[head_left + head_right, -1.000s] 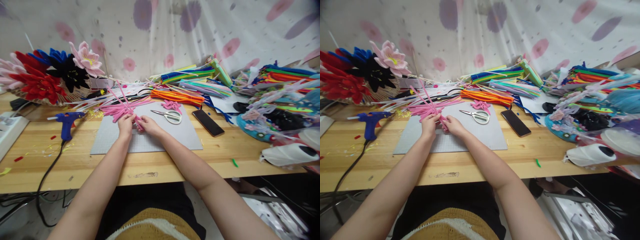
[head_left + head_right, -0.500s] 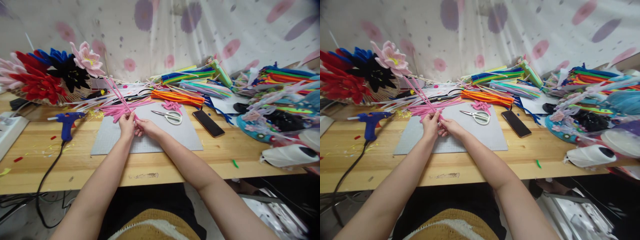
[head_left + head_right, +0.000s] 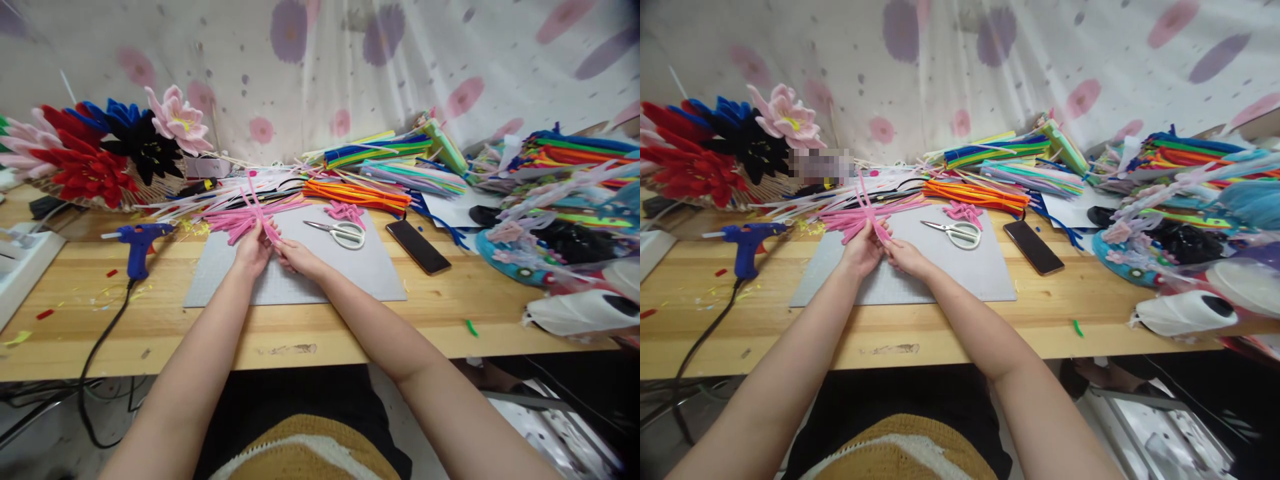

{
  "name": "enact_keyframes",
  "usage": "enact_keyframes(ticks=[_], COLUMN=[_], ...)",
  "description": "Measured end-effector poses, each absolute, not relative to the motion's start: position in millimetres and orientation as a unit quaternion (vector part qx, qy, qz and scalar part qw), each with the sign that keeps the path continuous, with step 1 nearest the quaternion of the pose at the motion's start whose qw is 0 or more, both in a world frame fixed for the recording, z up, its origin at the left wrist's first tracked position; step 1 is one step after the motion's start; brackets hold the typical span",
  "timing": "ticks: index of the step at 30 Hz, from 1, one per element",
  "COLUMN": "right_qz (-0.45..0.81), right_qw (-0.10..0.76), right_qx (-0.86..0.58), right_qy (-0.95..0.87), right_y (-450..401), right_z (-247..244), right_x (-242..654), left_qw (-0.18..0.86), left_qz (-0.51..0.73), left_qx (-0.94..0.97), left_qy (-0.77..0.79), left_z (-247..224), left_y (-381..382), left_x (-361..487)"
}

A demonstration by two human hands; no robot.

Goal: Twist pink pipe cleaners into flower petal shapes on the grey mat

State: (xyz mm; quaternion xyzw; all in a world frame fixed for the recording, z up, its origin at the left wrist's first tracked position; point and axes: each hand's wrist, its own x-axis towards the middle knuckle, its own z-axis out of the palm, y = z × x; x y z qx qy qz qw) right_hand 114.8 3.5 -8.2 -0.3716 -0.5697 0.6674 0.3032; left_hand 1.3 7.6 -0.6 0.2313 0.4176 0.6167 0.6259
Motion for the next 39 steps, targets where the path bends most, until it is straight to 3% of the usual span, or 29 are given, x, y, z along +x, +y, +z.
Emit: enact_keyframes(ticks=[5,12,21,26,31,36,39], right_qz=[0.776,0.798,0.709,0.629,0.607,0.527,0.557], right_qw=[0.311,0.276,0.281,0.299,0.203,0.377,0.399], right_qx=[-0.302,-0.277,-0.33,-0.411,-0.373,-0.434,-0.408], right_qy=[-0.458,-0.458,-0.556,-0.589,-0.671,-0.626,-0.603], right_y=[5.4,-0.5,-4.0,-2.0,4.3,19.0,23.4], right_z=[-3.1,0.8,-4.2,-11.4,1.1,12.0,7.5], right_x=[125.6,118.1,112.7,109.4,127.2,154.0,156.3], left_qw=[0.671,0.672,0.637,0.601,0.578,0.634,0.647], left_qz=[0.579,0.59,0.594,0.598,0.601,0.49,0.448], left_qx=[0.274,0.228,0.202,0.282,0.293,0.369,0.401], left_qy=[0.373,0.385,0.447,0.45,0.468,0.471,0.469], left_z=[1.5,4.1,4.9,2.9,2.7,4.2,2.9], left_y=[2.4,1.7,2.6,1.2,2.0,-1.0,-4.7], left_x=[6.7,7.3,2.2,4.1,1.7,0.7,5.5])
